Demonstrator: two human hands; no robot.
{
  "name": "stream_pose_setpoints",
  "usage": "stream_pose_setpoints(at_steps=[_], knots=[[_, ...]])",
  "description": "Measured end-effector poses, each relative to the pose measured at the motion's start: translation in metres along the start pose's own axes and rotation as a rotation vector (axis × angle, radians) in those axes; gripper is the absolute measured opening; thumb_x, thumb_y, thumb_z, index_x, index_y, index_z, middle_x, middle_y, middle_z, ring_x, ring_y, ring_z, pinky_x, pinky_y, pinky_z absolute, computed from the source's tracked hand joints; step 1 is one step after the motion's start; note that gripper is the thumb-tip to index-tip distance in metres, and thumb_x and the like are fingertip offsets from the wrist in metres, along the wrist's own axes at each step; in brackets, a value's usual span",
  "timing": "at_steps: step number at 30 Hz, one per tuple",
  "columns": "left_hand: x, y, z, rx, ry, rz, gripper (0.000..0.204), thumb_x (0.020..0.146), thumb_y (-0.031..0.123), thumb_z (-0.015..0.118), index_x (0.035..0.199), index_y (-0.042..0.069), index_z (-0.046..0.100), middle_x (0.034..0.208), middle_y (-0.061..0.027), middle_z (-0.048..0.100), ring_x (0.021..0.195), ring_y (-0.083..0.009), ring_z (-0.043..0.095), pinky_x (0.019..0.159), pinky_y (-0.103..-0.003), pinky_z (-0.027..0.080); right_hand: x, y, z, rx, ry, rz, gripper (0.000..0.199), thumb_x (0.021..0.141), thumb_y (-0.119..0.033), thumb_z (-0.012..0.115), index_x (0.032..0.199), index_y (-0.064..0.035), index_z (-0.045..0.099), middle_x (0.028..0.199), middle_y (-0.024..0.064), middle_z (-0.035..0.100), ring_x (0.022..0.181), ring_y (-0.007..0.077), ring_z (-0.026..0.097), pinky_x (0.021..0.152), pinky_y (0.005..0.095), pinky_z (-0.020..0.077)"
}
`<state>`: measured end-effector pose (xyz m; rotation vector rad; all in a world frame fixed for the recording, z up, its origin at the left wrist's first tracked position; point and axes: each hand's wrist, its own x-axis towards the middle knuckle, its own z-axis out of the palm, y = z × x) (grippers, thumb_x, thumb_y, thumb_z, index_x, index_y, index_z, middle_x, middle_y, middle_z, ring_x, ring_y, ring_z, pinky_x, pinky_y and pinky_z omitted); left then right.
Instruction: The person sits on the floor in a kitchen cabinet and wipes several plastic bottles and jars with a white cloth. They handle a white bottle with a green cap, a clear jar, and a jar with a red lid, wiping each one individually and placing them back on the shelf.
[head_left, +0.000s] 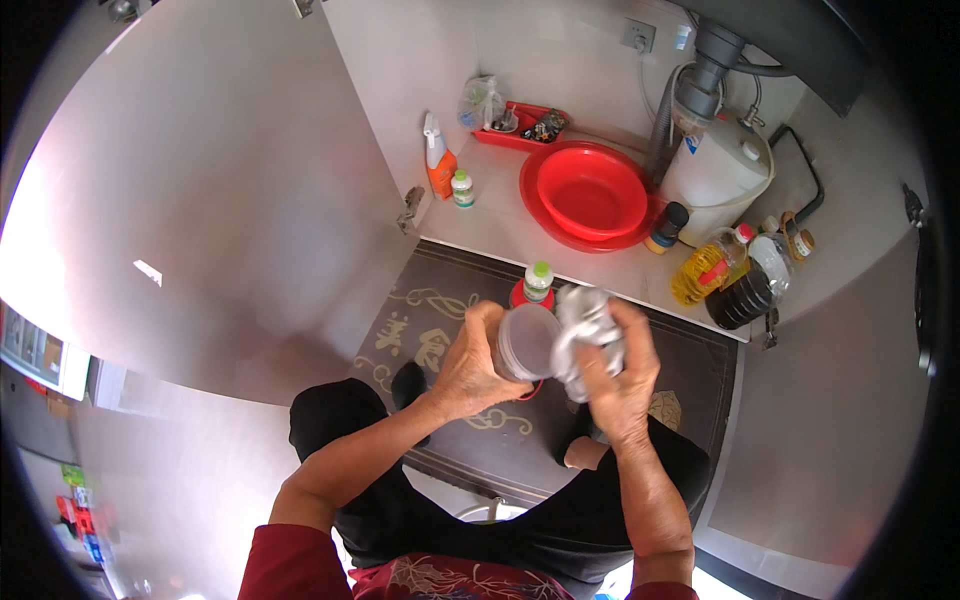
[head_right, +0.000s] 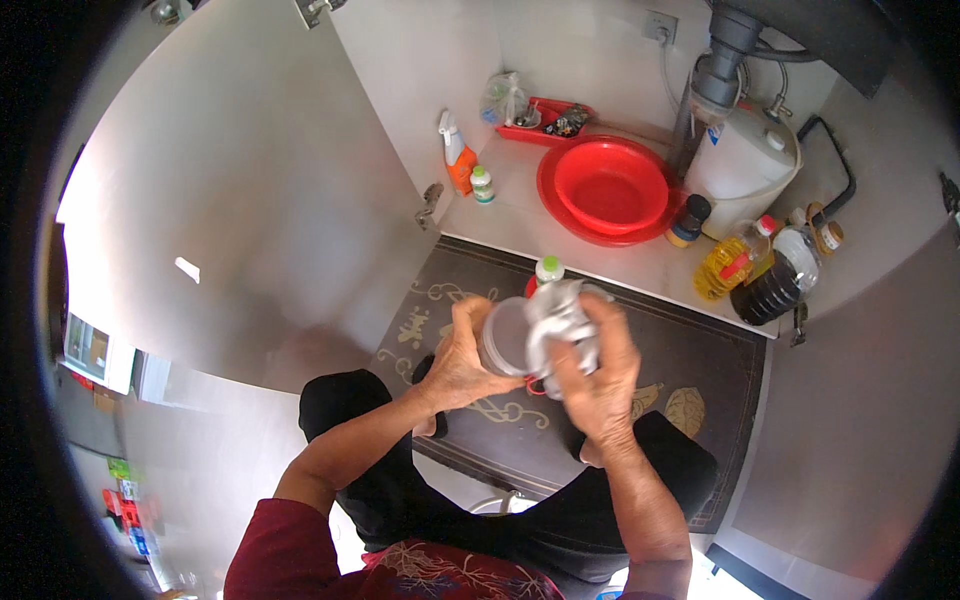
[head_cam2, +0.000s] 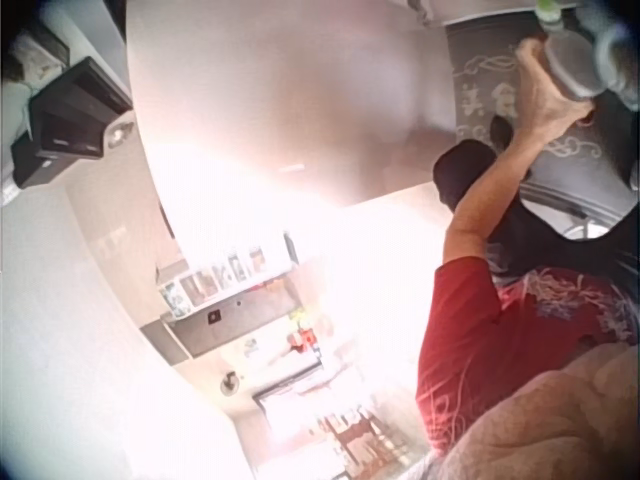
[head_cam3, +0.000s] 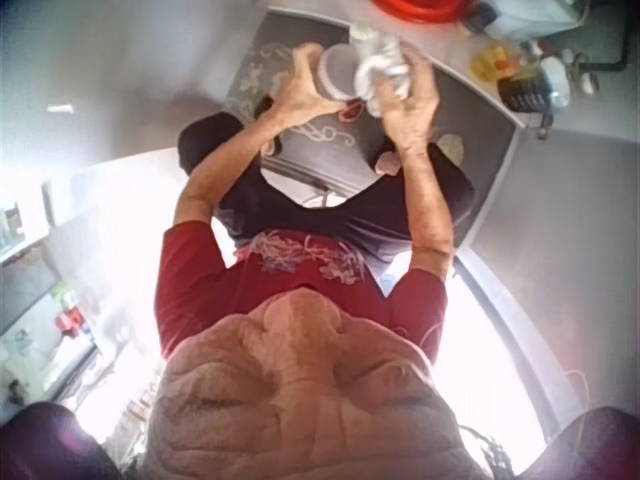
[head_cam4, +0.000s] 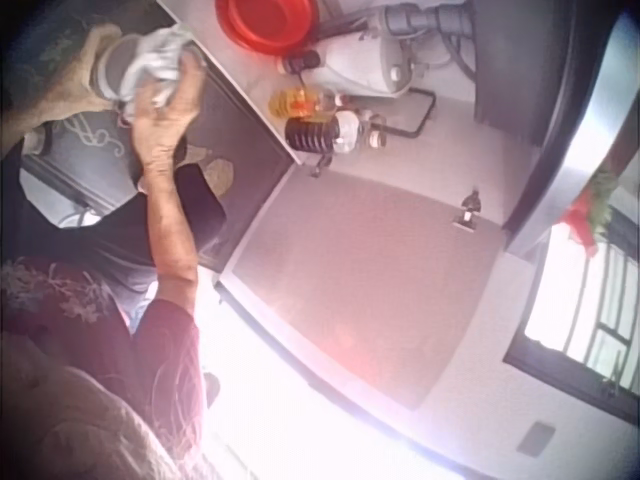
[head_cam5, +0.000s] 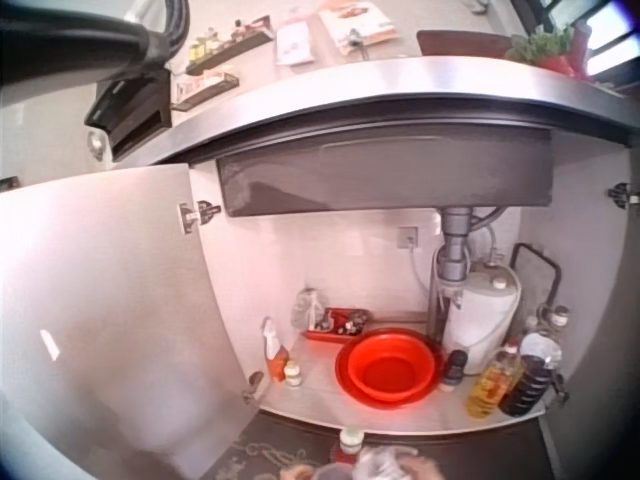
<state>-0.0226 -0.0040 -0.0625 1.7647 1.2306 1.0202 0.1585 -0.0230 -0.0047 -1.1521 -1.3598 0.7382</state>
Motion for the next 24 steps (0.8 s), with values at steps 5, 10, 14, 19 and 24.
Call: stream_pose_setpoints(at_steps=[5, 10, 14, 19, 24], knots=[[-0.007, -0.012, 0.02, 0.085, -0.232, 0.135, 0.079, 0.061, 0.029, 0.082, 0.126, 0.009, 0.041, 0.112, -0.0143, 0.051, 0.115, -0.032, 0.044, 0.095, -0.043, 0.041, -0.01, 0.0, 0.017, -0.409, -0.365, -0.501, 0.034, 0.064, -0.003, 0.066, 0.098, -0.0043, 0.059, 0.096, 0.0117, 0.06, 0.081, 0.0291, 0.06, 0.07, 0.0395, 0.0522], [-0.011, -0.002, 0.023, 0.25, -0.305, 0.219, 0.087, 0.058, 0.022, 0.083, 0.127, 0.006, 0.034, 0.117, -0.0186, 0.049, 0.108, -0.0364, 0.05, 0.089, -0.044, 0.043, 0.005, 0.004, 0.004, -0.538, -0.418, -0.317, 0.027, 0.065, -0.007, 0.066, 0.092, -0.0097, 0.062, 0.083, 0.008, 0.06, 0.074, 0.0272, 0.059, 0.065, 0.0386, 0.0514], [-0.015, 0.008, 0.023, 0.159, -0.315, 0.302, 0.116, 0.053, 0.02, 0.088, 0.136, -0.001, 0.01, 0.126, -0.0243, 0.041, 0.113, -0.0386, 0.048, 0.094, -0.044, 0.04, 0.022, 0.017, -0.019, -0.289, -0.659, 0.123, 0.029, 0.068, -0.017, 0.06, 0.095, -0.0088, 0.064, 0.092, 0.0124, 0.065, 0.084, 0.0317, 0.062, 0.073, 0.0375, 0.0505], [-0.019, 0.009, 0.014, -0.053, -0.412, 0.325, 0.133, 0.053, 0.018, 0.089, 0.143, 0.005, -0.008, 0.127, -0.0205, 0.045, 0.118, -0.0342, 0.046, 0.101, -0.045, 0.035, 0.036, 0.017, -0.035, -0.005, -0.758, 0.448, 0.037, 0.067, -0.022, 0.063, 0.101, -0.006, 0.065, 0.088, 0.0084, 0.065, 0.082, 0.0185, 0.061, 0.076, 0.0303, 0.0476], [-0.014, 0.03, -0.001, -0.435, -0.5, 0.021, 0.13, 0.055, 0.008, 0.087, 0.144, 0.015, -0.008, 0.13, -0.0148, 0.043, 0.127, -0.0252, 0.038, 0.107, -0.045, 0.029, 0.026, 0.011, -0.035, 0.497, -0.358, 0.664, 0.036, 0.075, -0.015, 0.064, 0.108, -0.0017, 0.06, 0.091, 0.0068, 0.064, 0.083, 0.0136, 0.06, 0.076, 0.0279, 0.0486]])
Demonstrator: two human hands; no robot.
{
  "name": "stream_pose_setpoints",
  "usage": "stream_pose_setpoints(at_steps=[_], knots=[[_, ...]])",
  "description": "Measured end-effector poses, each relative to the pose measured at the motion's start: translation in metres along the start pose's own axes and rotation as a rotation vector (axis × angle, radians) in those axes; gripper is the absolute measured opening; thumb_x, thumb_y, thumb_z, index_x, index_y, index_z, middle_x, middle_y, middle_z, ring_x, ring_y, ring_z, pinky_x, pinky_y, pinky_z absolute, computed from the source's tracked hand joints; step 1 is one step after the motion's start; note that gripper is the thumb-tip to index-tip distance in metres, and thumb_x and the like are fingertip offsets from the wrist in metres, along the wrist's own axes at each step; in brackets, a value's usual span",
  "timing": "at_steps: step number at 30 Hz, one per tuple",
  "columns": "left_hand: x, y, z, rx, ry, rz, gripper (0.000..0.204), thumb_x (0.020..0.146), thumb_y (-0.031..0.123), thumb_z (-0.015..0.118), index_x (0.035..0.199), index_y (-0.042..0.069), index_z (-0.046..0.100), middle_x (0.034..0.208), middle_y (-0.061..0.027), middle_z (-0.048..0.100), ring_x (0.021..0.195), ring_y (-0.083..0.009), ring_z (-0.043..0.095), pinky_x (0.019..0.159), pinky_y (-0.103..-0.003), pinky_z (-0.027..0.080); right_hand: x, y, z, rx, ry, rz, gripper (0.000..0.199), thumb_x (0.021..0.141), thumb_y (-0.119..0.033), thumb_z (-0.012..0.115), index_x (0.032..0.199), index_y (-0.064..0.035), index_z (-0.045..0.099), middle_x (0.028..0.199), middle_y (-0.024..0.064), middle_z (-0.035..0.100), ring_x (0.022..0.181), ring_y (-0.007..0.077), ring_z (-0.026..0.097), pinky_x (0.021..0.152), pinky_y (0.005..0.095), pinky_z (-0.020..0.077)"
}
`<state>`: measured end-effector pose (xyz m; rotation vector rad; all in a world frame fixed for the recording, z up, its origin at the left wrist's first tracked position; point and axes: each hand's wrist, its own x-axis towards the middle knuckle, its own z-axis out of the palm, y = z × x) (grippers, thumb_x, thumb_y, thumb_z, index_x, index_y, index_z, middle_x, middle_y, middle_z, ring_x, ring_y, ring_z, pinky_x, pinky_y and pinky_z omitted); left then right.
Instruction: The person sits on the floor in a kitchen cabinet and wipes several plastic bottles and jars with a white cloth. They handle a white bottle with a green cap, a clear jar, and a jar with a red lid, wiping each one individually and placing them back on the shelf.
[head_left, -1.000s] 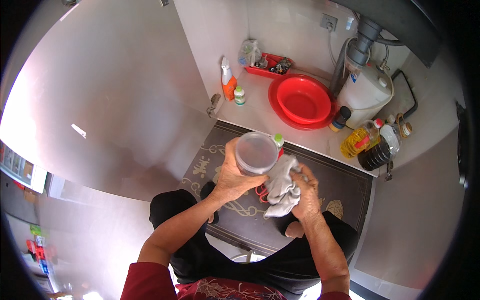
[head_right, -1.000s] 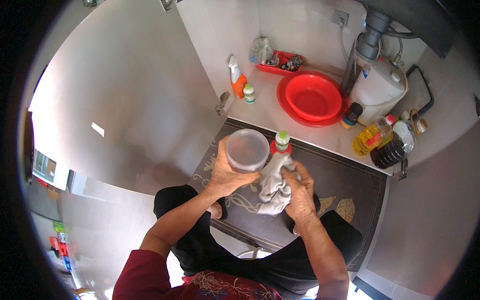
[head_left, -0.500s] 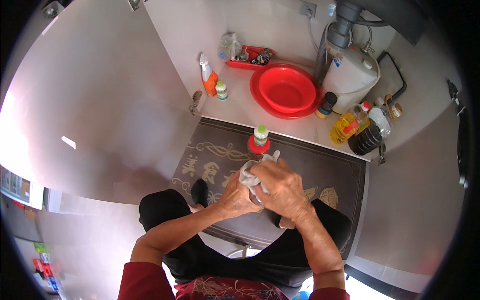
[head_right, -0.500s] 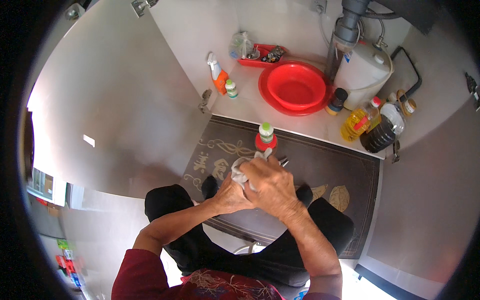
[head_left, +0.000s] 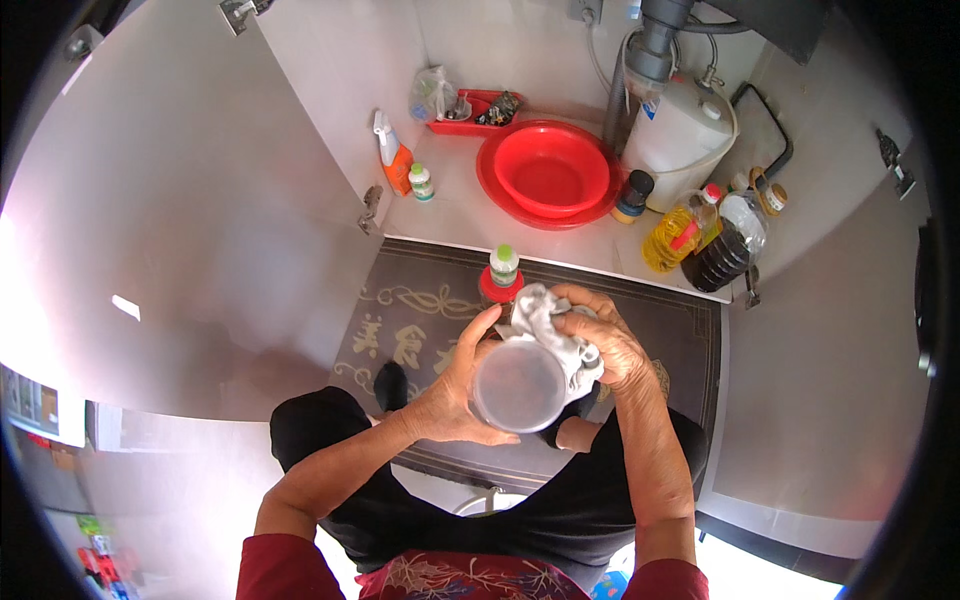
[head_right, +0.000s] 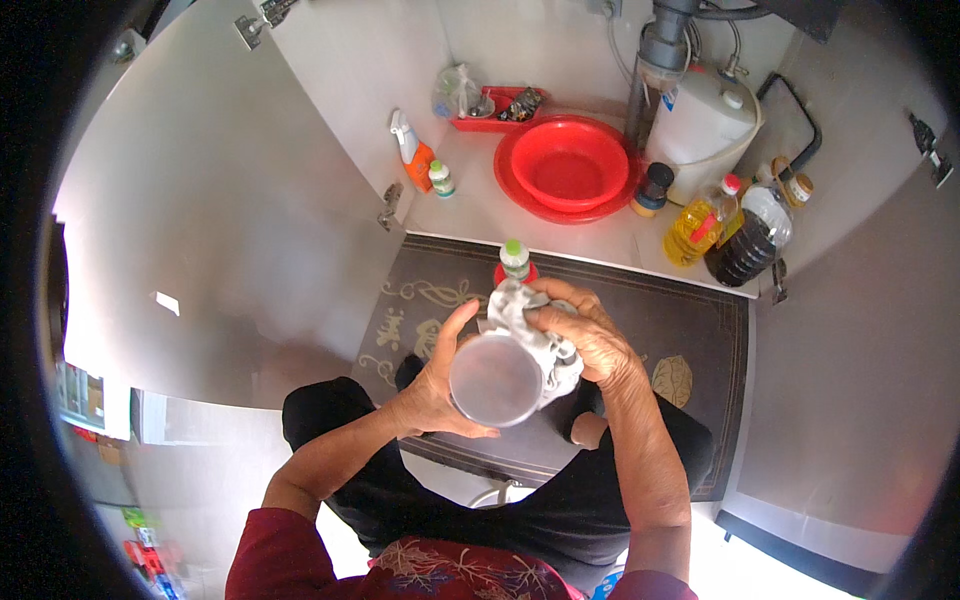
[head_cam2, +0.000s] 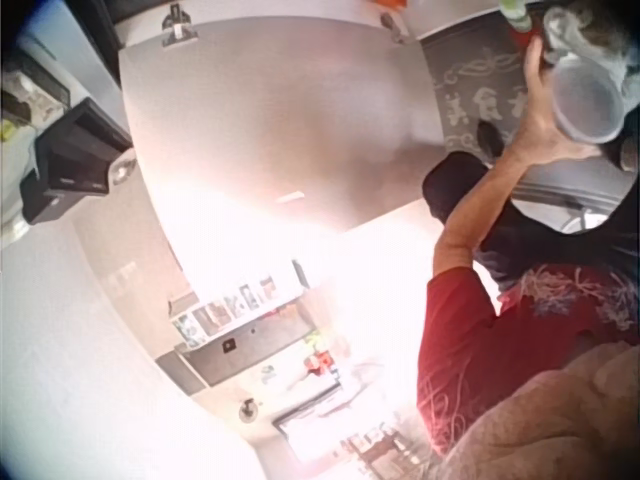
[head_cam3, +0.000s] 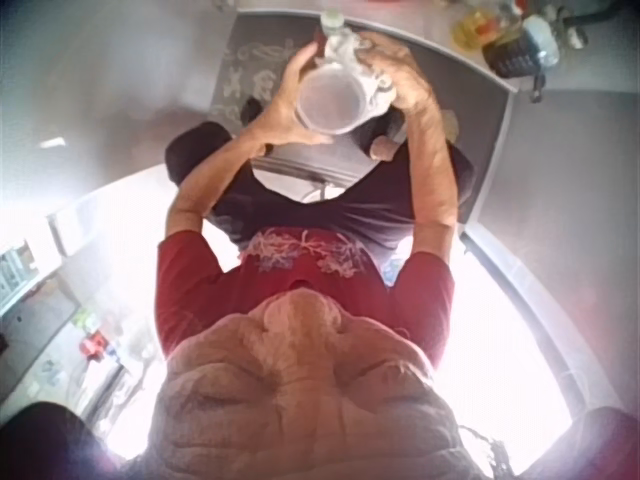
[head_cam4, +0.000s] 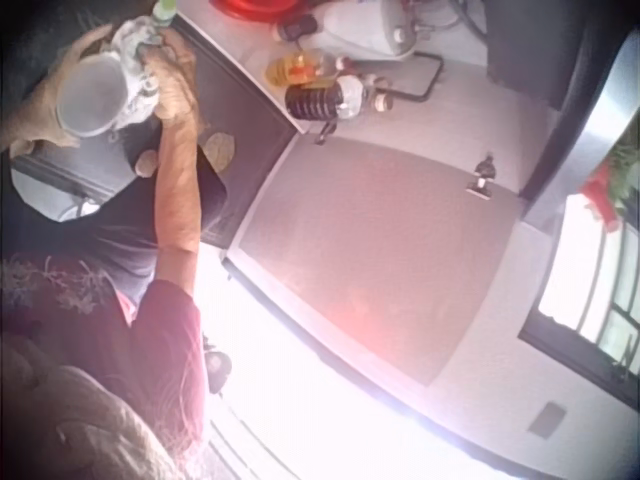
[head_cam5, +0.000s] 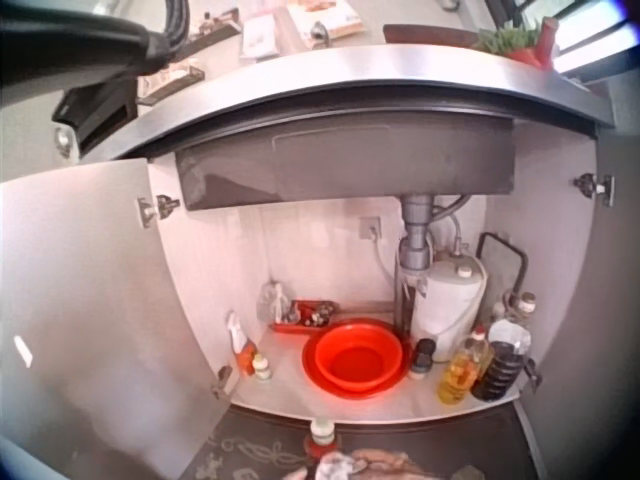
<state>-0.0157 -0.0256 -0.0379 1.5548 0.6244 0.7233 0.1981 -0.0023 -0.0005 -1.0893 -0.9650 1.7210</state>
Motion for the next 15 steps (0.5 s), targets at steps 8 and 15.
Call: stream_pose_setpoints(at_steps=[8, 15], knots=[[0.021, -0.011, -0.012, -0.342, 0.429, -0.008, 0.083, 0.068, -0.008, 0.073, 0.133, 0.008, 0.024, 0.123, -0.013, 0.046, 0.112, -0.0241, 0.052, 0.088, -0.037, 0.052, 0.006, 0.049, 0.036, -0.317, 0.244, -0.5, 0.034, 0.088, -0.012, 0.059, 0.12, -0.0046, 0.05, 0.101, 0.0027, 0.059, 0.091, 0.0073, 0.053, 0.079, 0.0247, 0.0454], [0.018, 0.017, -0.027, -0.315, 0.304, -0.201, 0.09, 0.071, -0.004, 0.072, 0.141, 0.009, 0.017, 0.132, -0.0097, 0.04, 0.119, -0.0228, 0.046, 0.096, -0.038, 0.045, 0.018, 0.038, 0.013, 0.192, 0.205, -0.319, 0.032, 0.086, -0.009, 0.062, 0.117, -0.003, 0.054, 0.096, 0.0037, 0.063, 0.085, 0.0106, 0.058, 0.076, 0.0264, 0.0491]])
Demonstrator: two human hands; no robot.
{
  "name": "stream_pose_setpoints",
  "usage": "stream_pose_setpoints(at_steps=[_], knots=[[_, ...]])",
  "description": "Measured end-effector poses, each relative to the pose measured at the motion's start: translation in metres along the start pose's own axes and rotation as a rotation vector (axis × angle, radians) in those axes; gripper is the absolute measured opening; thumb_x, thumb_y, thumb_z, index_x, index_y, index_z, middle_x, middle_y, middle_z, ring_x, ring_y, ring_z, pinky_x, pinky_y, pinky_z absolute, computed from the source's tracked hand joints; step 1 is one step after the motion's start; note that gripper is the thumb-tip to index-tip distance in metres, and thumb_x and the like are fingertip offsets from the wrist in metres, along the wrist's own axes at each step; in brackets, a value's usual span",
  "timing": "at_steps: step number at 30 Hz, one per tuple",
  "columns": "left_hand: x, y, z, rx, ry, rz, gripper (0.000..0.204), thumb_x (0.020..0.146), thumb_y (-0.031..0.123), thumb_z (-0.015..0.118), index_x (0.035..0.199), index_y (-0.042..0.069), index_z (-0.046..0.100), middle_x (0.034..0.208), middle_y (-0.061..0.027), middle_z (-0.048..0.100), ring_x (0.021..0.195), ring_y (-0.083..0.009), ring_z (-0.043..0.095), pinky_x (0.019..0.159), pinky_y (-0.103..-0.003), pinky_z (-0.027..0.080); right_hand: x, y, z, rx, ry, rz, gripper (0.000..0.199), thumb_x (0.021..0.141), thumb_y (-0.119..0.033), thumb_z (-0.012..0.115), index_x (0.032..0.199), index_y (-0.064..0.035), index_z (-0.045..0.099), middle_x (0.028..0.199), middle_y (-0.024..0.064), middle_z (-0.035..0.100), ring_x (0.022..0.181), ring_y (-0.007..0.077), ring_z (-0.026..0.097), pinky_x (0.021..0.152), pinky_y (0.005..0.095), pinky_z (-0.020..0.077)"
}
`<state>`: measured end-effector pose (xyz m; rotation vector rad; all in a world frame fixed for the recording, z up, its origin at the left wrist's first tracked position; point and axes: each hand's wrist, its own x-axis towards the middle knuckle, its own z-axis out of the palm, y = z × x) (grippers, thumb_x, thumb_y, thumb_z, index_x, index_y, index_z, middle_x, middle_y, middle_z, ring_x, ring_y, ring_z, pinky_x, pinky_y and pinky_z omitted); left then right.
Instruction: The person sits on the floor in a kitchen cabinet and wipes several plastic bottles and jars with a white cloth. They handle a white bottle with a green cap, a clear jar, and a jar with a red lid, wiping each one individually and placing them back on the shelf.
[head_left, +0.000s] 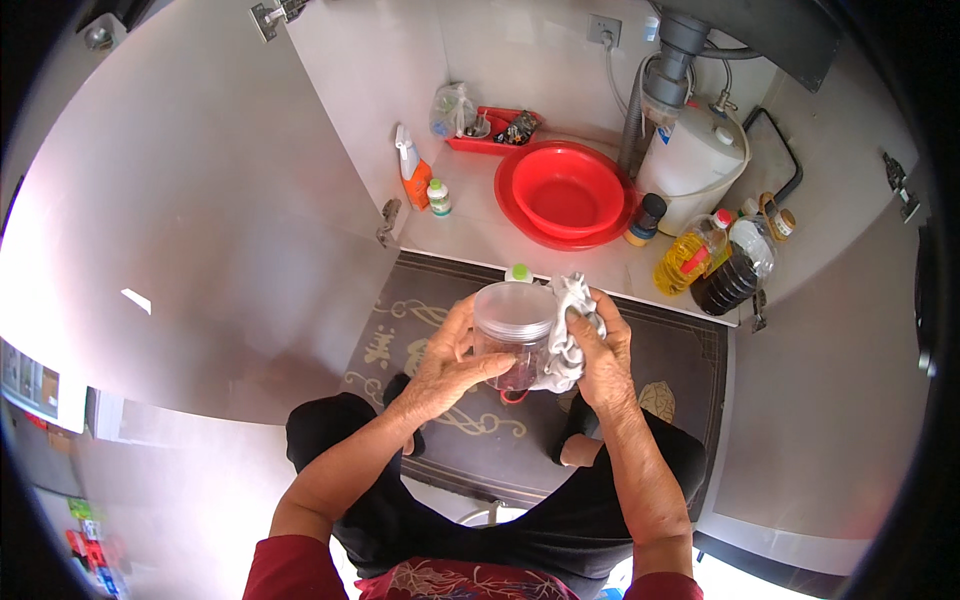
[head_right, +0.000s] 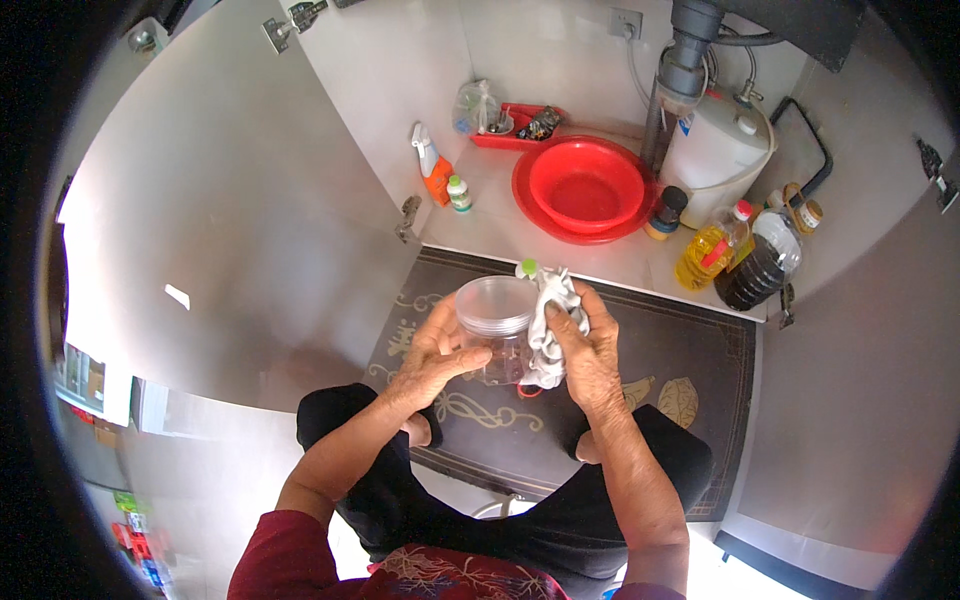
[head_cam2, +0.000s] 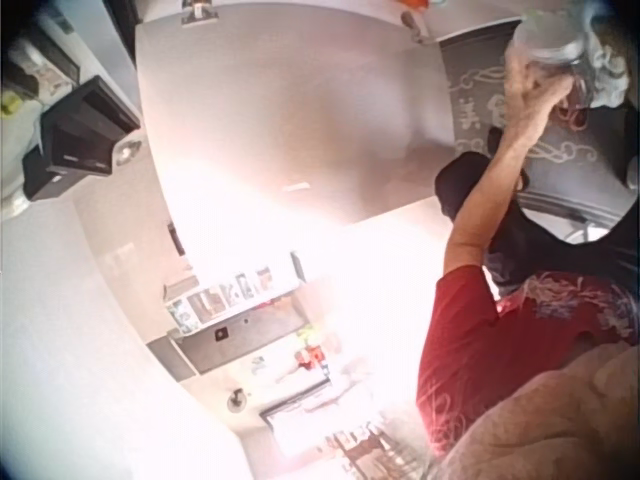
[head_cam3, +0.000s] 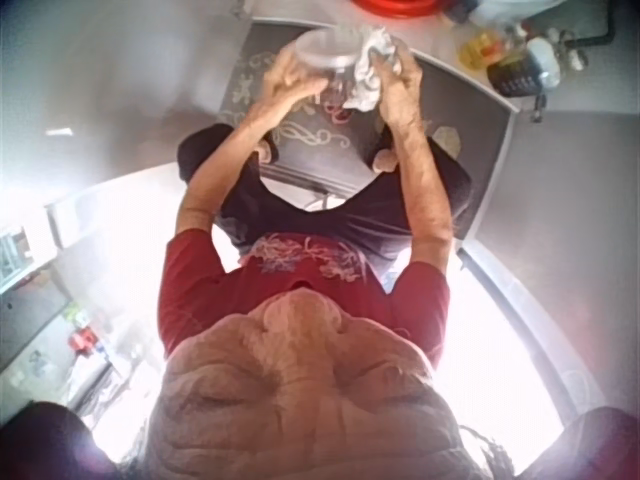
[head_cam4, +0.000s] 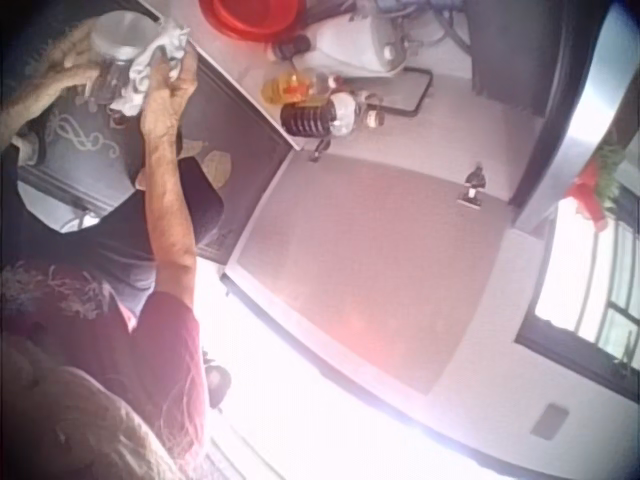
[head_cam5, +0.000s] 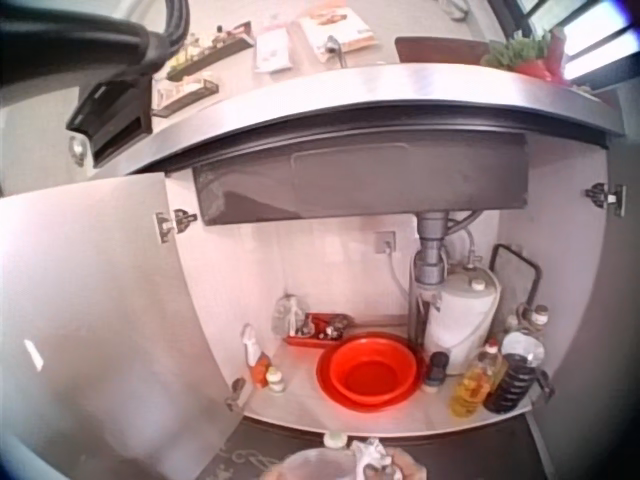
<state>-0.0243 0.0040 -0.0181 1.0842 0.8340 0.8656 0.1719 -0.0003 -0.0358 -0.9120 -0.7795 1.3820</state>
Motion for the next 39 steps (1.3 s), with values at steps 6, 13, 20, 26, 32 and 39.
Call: stream_pose_setpoints(at_steps=[6, 13, 20, 26, 32, 39], knots=[[0.0, -0.004, -0.002, -0.158, -0.017, -0.003, 0.09, 0.062, -0.007, 0.078, 0.134, 0.004, 0.026, 0.123, -0.0139, 0.047, 0.115, -0.0214, 0.049, 0.092, -0.035, 0.049, -0.005, 0.002, 0.006, 0.09, -0.06, 0.036, 0.035, 0.085, -0.008, 0.063, 0.119, -0.0051, 0.053, 0.103, 0.0066, 0.062, 0.091, 0.0148, 0.061, 0.08, 0.03, 0.0509], [0.005, -0.012, 0.0, -0.025, 0.057, 0.108, 0.086, 0.061, -0.006, 0.079, 0.13, 0.002, 0.028, 0.118, -0.0122, 0.049, 0.107, -0.0187, 0.053, 0.083, -0.032, 0.052, -0.022, -0.002, 0.027, -0.83, -0.088, -0.652, 0.039, 0.073, 0.001, 0.06, 0.111, -0.0035, 0.055, 0.11, 0.0126, 0.051, 0.097, 0.0294, 0.054, 0.086, 0.0361, 0.0444], [0.0, -0.01, -0.003, 0.472, 0.089, 0.196, 0.095, 0.054, 0.007, 0.086, 0.131, 0.005, 0.031, 0.119, -0.0114, 0.047, 0.109, -0.0206, 0.051, 0.088, -0.033, 0.048, -0.027, -0.01, 0.03, -1.344, -0.356, -1.0, 0.04, 0.063, -0.01, 0.07, 0.102, -0.0195, 0.067, 0.112, 0.0032, 0.048, 0.097, 0.028, 0.05, 0.079, 0.0419, 0.0463], [0.007, -0.026, -0.009, 0.419, 0.126, 0.287, 0.097, 0.051, 0.01, 0.089, 0.13, 0.005, 0.032, 0.121, -0.0116, 0.046, 0.11, -0.0213, 0.051, 0.092, -0.035, 0.046, -0.037, 0.002, 0.026, -1.35, -0.336, -1.02, 0.045, 0.059, -0.006, 0.072, 0.101, -0.0197, 0.067, 0.114, 0.0025, 0.047, 0.102, 0.0285, 0.047, 0.079, 0.0421, 0.0449], [0.007, -0.011, -0.003, -0.001, -0.006, 0.213, 0.09, 0.058, -0.002, 0.083, 0.13, 0.008, 0.03, 0.124, -0.0086, 0.045, 0.113, -0.0191, 0.049, 0.09, -0.035, 0.049, -0.032, -0.003, 0.021, -0.849, -0.167, -0.716, 0.037, 0.07, 0.005, 0.062, 0.105, -0.0067, 0.058, 0.109, 0.011, 0.047, 0.1, 0.0253, 0.051, 0.085, 0.0341, 0.0443], [0.008, -0.013, -0.012, -0.376, 0.078, 0.181, 0.074, 0.071, 0.0, 0.074, 0.131, 0.012, 0.033, 0.123, -0.0091, 0.049, 0.114, -0.0213, 0.051, 0.095, -0.039, 0.047, -0.038, 0.017, 0.027, -0.917, -0.258, -0.785, 0.046, 0.063, 0.004, 0.067, 0.106, -0.0102, 0.059, 0.114, 0.0119, 0.042, 0.103, 0.0304, 0.046, 0.089, 0.0399, 0.039]])
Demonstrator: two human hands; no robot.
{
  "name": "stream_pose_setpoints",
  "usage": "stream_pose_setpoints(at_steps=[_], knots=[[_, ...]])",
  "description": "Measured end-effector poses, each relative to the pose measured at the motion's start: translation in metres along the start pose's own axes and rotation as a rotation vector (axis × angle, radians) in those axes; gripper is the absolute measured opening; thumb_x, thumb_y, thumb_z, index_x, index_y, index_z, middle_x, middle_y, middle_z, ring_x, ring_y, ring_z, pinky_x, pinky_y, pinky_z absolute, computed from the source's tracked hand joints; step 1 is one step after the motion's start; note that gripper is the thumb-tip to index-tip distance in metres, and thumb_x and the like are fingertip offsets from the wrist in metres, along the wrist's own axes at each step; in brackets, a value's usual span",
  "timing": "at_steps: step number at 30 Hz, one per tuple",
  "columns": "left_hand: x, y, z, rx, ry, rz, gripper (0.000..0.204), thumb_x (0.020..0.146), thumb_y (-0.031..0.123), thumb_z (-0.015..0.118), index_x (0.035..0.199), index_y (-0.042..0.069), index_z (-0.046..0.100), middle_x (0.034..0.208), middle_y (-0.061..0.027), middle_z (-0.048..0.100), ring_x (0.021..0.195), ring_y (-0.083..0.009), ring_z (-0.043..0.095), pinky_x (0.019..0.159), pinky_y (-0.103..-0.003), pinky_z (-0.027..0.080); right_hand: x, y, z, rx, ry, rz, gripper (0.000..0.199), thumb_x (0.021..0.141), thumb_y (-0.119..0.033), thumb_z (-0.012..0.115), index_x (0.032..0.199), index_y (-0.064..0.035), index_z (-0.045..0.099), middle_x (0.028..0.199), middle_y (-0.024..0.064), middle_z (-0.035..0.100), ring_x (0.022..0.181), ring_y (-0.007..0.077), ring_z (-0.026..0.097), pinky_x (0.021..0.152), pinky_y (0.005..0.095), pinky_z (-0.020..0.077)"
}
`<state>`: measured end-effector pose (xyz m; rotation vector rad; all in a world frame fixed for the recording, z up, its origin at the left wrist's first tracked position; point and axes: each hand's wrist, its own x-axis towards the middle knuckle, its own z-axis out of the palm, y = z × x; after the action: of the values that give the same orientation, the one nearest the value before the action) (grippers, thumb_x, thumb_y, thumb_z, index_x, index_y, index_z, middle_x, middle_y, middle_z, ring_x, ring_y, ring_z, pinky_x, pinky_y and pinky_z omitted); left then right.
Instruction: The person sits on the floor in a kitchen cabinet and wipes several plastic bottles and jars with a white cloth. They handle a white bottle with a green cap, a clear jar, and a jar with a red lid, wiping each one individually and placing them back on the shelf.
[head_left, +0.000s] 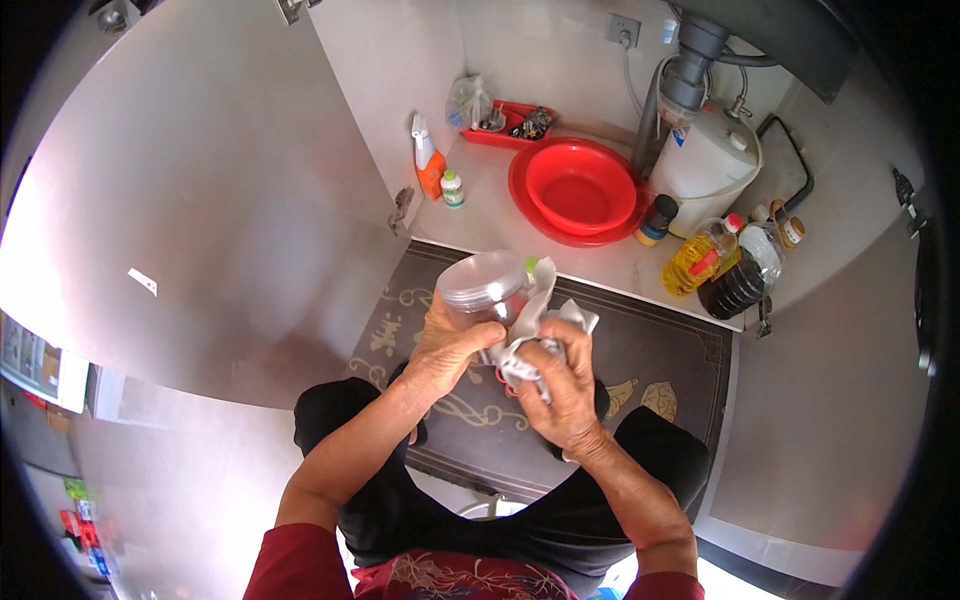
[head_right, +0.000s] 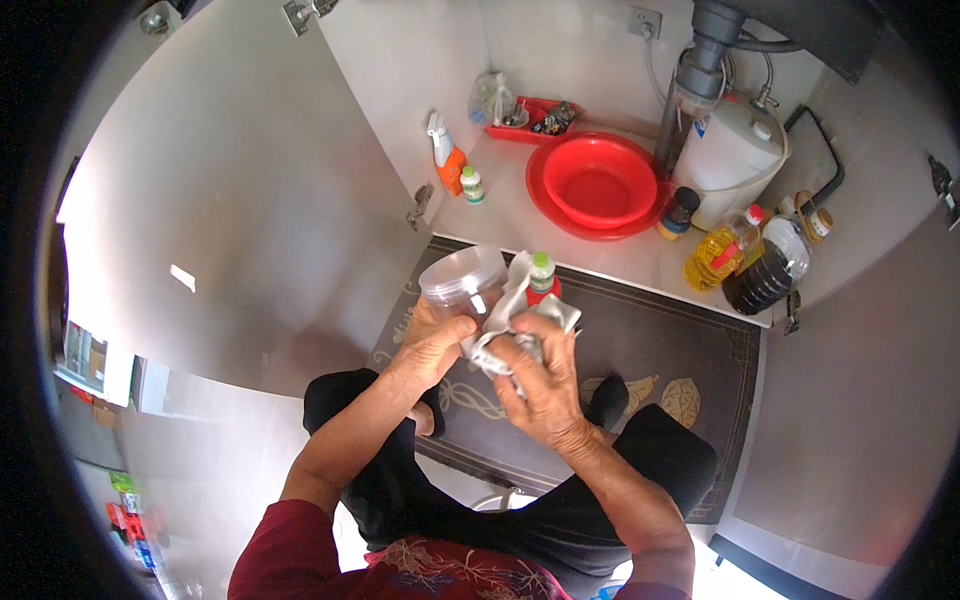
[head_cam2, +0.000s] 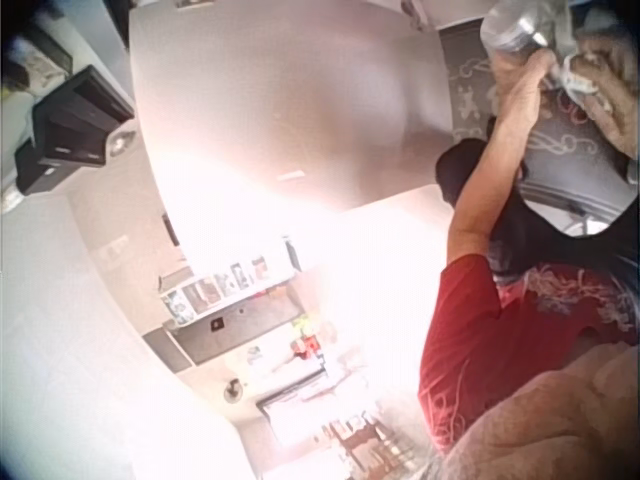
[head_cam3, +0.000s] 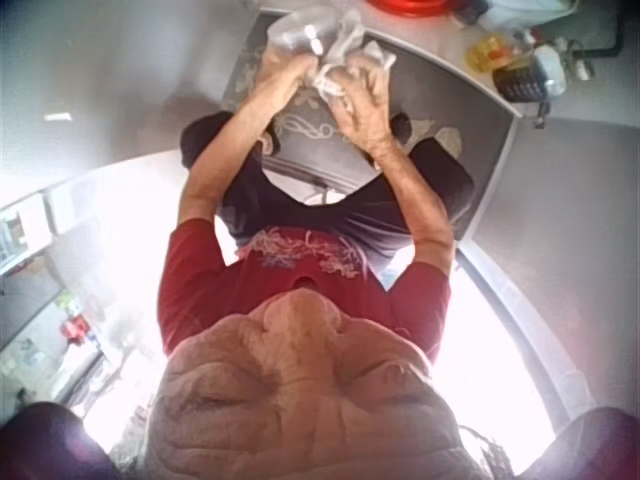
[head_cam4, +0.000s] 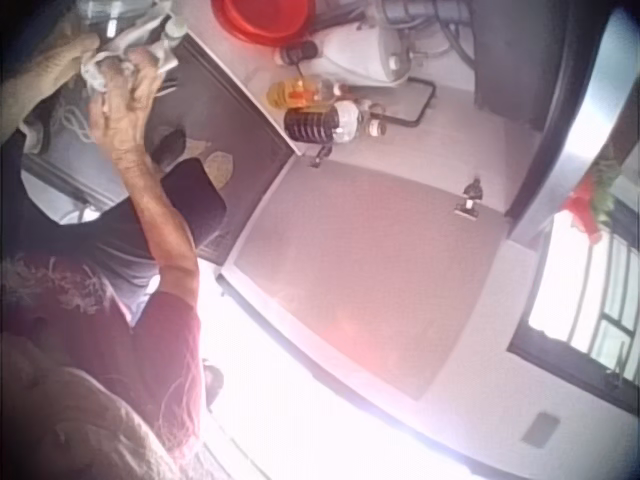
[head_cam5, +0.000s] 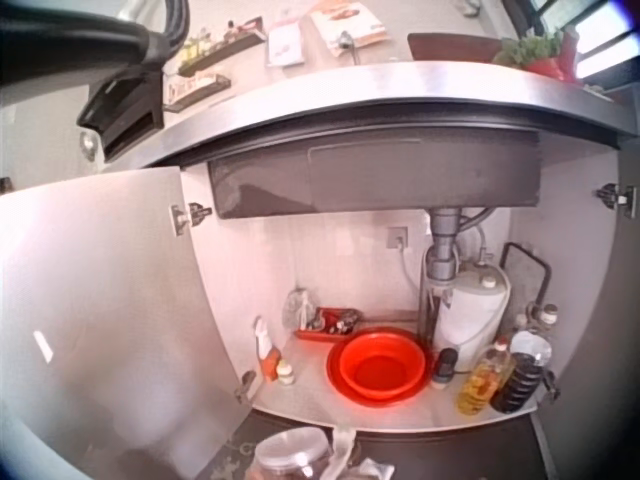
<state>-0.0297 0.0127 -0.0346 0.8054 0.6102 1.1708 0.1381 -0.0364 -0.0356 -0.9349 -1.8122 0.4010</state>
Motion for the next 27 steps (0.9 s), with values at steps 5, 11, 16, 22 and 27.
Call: stream_pose_setpoints(at_steps=[5, 11, 16, 22, 27], knots=[[0.003, 0.001, 0.001, -0.21, 0.03, -0.007, 0.064, 0.074, 0.008, 0.074, 0.128, 0.007, 0.04, 0.119, -0.0109, 0.054, 0.111, -0.0237, 0.054, 0.095, -0.041, 0.047, -0.012, 0.005, 0.014, 0.176, 0.015, 0.181, 0.04, 0.072, 0.0, 0.066, 0.109, -0.0074, 0.052, 0.112, 0.0127, 0.046, 0.102, 0.0246, 0.048, 0.089, 0.034, 0.0399], [-0.003, -0.015, 0.018, -0.133, -0.013, 0.096, 0.058, 0.073, 0.002, 0.072, 0.124, 0.004, 0.045, 0.116, -0.0089, 0.056, 0.11, -0.0192, 0.053, 0.094, -0.036, 0.046, 0.006, 0.004, 0.006, 1.269, 0.258, 0.863, 0.03, 0.09, -0.005, 0.05, 0.12, -0.004, 0.047, 0.107, 0.0083, 0.058, 0.1, 0.0166, 0.056, 0.088, 0.032, 0.0465], [-0.001, -0.017, 0.017, -0.091, 0.043, -0.033, 0.063, 0.071, 0.004, 0.076, 0.125, 0.007, 0.043, 0.116, -0.007, 0.054, 0.107, -0.0173, 0.053, 0.094, -0.034, 0.044, -0.006, 0.004, 0.012, 1.3, 0.154, 0.98, 0.034, 0.089, -0.005, 0.052, 0.122, -0.0017, 0.05, 0.108, 0.0069, 0.059, 0.094, 0.0137, 0.058, 0.081, 0.0286, 0.0479], [0.004, -0.031, -0.011, 0.152, 0.245, -0.111, 0.072, 0.067, 0.017, 0.081, 0.125, 0.005, 0.039, 0.113, -0.0083, 0.054, 0.104, -0.0194, 0.054, 0.09, -0.035, 0.045, -0.012, -0.005, -0.008, 0.852, -0.49, 0.945, 0.03, 0.088, -0.014, 0.057, 0.115, -0.0036, 0.054, 0.095, 0.0005, 0.06, 0.085, 0.0075, 0.056, 0.076, 0.0249, 0.0464], [0.031, -0.047, -0.097, 0.531, 0.311, -0.297, 0.088, 0.056, 0.018, 0.086, 0.126, 0.002, 0.035, 0.114, -0.0118, 0.054, 0.102, -0.0203, 0.055, 0.083, -0.036, 0.048, -0.017, -0.013, -0.011, 0.639, -0.592, 0.703, 0.03, 0.085, -0.013, 0.06, 0.109, 0.001, 0.052, 0.093, 0.0092, 0.055, 0.084, 0.0177, 0.055, 0.074, 0.0311, 0.0443]])
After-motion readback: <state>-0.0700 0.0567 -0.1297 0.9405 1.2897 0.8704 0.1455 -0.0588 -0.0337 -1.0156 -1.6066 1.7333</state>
